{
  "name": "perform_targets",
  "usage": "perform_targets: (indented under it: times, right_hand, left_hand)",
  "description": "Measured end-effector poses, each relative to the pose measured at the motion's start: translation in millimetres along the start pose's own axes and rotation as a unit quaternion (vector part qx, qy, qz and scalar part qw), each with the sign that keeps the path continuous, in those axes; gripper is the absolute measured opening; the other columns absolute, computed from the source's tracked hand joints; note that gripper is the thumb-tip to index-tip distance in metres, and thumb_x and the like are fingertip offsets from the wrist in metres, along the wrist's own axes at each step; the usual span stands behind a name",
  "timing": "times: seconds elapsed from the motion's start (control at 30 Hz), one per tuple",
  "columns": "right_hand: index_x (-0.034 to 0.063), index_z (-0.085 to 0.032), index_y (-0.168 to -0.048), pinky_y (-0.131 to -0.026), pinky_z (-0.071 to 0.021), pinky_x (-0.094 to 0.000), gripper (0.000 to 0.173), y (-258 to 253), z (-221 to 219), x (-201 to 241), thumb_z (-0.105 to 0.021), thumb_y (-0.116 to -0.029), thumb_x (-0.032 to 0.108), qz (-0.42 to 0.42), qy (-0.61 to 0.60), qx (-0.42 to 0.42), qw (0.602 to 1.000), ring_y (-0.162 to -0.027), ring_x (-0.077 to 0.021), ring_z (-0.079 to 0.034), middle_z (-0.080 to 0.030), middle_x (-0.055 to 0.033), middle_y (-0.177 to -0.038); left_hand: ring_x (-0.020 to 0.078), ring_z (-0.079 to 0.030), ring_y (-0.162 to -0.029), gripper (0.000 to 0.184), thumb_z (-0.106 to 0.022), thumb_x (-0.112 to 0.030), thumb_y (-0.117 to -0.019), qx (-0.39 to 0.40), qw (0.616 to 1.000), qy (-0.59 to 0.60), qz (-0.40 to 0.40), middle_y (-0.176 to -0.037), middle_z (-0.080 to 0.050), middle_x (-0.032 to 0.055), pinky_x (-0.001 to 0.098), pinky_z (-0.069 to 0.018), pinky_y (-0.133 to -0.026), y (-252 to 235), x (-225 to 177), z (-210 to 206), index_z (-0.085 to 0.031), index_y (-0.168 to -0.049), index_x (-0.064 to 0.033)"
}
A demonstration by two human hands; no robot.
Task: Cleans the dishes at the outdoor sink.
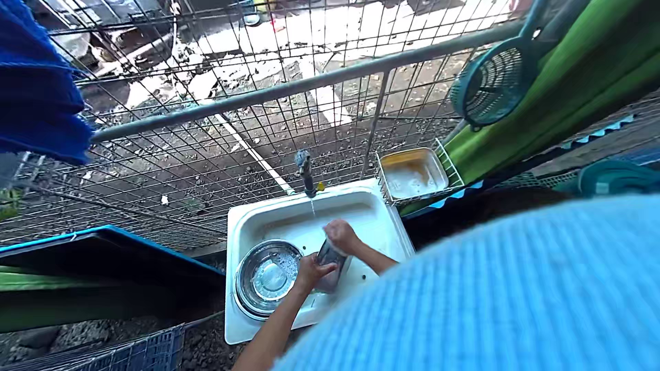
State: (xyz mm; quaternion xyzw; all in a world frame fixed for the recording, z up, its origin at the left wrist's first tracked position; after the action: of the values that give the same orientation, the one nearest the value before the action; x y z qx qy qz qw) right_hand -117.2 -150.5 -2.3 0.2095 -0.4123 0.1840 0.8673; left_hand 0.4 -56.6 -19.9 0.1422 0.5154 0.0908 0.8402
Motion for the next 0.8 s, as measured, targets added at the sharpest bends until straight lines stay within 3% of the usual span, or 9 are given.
perform_targets:
  times: [0.1, 0.17, 0.27, 0.4, 0.5, 0.57, 0.67, 0.73, 0.8]
  right_hand:
    - [-0.0071, -0.075, -0.094, -0.108, -0.0457, -0.0545, 0.037, 14, -15, 27, -0.06, -0.1009, 0.026, 0.101, 0.074, -0.023, 0.992, -0.11, -0.0408, -0.068, -0.074, -0.0246, -0.101]
    - [-0.0096, -0.073, -0.102, -0.099, -0.0515, -0.0501, 0.035, -6, 4, -22, -0.06, -0.1034, 0.023, -0.028, -0.07, -0.014, 0.997, -0.105, -0.0335, -0.068, -0.072, -0.0239, -0.103]
    - [-0.0106, -0.069, -0.095, -0.085, -0.0508, -0.0503, 0.038, -18, 5, -91, -0.059, -0.1054, 0.025, -0.176, -0.181, -0.024, 0.967, -0.087, -0.0308, -0.064, -0.068, -0.0239, -0.092]
    - [-0.0048, -0.075, -0.104, -0.104, -0.048, -0.0563, 0.046, -16, -9, 25, -0.05, -0.106, 0.034, -0.032, 0.105, 0.096, 0.989, -0.115, -0.0374, -0.067, -0.073, -0.0237, -0.111]
    - [-0.0044, -0.074, -0.094, -0.101, -0.0468, -0.0571, 0.045, -8, -20, 58, -0.05, -0.1059, 0.032, 0.099, 0.156, 0.049, 0.982, -0.107, -0.0389, -0.069, -0.074, -0.0225, -0.099]
    - [-0.0079, -0.073, -0.111, -0.107, -0.0468, -0.0519, 0.042, -30, -2, 9, -0.046, -0.1086, 0.025, 0.016, -0.01, 0.029, 0.999, -0.114, -0.0351, -0.067, -0.073, -0.0239, -0.112]
    - [-0.0103, -0.062, -0.127, -0.107, -0.0433, -0.0574, 0.054, -38, -4, -72, -0.038, -0.1128, 0.036, -0.229, -0.203, 0.041, 0.951, -0.122, -0.0418, -0.059, -0.062, -0.0316, -0.129]
    - [-0.0079, -0.063, -0.129, -0.111, -0.0422, -0.0556, 0.047, -37, -8, -45, -0.04, -0.1126, 0.03, -0.163, -0.131, 0.016, 0.978, -0.128, -0.0389, -0.058, -0.063, -0.0283, -0.133]
    - [-0.0042, -0.064, -0.134, -0.122, -0.0294, -0.0571, 0.04, -11, -34, 17, -0.045, -0.1078, 0.019, 0.012, 0.038, -0.01, 0.999, -0.144, -0.039, -0.046, -0.058, -0.0234, -0.145]
  left_hand:
    - [0.026, -0.07, -0.082, 0.03, -0.089, -0.013, -0.0766, -0.002, 1.0, 0.018, 0.009, -0.084, -0.072, 0.0172, 0.0477, -0.0554, -0.084, 7, 2, 3, -0.073, -0.093, 0.0062]
    - [0.0201, -0.071, -0.079, 0.03, -0.089, -0.013, -0.0749, -0.002, 0.998, 0.054, -0.018, -0.083, -0.074, 0.0143, 0.0424, -0.0574, -0.082, 7, 9, 6, -0.074, -0.093, 0.0051]
    - [0.0133, -0.071, -0.072, 0.028, -0.089, -0.01, -0.0691, -0.012, 0.995, 0.084, -0.058, -0.077, -0.074, 0.011, 0.0361, -0.0587, -0.075, 15, 18, 5, -0.075, -0.088, 0.0045]
    - [0.0205, -0.068, -0.076, 0.022, -0.085, -0.007, -0.0788, 0.007, 0.999, 0.045, 0.007, -0.08, -0.071, 0.0144, 0.0427, -0.0553, -0.08, -3, 6, 16, -0.071, -0.089, 0.0072]
    - [0.017, -0.066, -0.072, 0.021, -0.086, -0.007, -0.0758, -0.033, 0.999, 0.032, -0.003, -0.074, -0.069, 0.0112, 0.0401, -0.0541, -0.075, -9, 5, 22, -0.071, -0.083, 0.0054]
    - [0.0159, -0.062, -0.067, 0.025, -0.086, -0.013, -0.0779, -0.054, 0.998, 0.044, -0.001, -0.07, -0.065, 0.0094, 0.0397, -0.0525, -0.071, -11, 16, 25, -0.07, -0.081, 0.0052]
    - [0.0131, -0.06, -0.065, 0.024, -0.075, -0.016, -0.0888, -0.099, 0.99, 0.095, -0.023, -0.07, -0.065, 0.0085, 0.0364, -0.0522, -0.069, 3, 32, 18, -0.07, -0.083, 0.0065]
    - [0.0191, -0.06, -0.069, 0.033, -0.054, -0.02, -0.1033, -0.127, 0.988, 0.087, -0.025, -0.075, -0.063, 0.0135, 0.0401, -0.0516, -0.071, -4, 29, 23, -0.066, -0.097, 0.0107]
    - [0.0349, -0.065, -0.089, 0.039, -0.039, -0.016, -0.1089, -0.142, 0.988, 0.064, -0.004, -0.094, -0.065, 0.0276, 0.0517, -0.0514, -0.087, -8, 24, 29, -0.06, -0.114, 0.0162]
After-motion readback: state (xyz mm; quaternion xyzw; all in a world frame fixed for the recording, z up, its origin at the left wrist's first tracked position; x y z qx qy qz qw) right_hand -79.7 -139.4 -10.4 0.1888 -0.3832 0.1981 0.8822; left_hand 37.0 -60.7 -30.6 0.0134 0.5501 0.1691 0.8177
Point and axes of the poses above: each hand's wrist, its own y-axis away from the middle knuckle, its own z-axis out of the back of the hand, x = y × z, the point moved 6 cm from there along -y, towards the middle knuckle
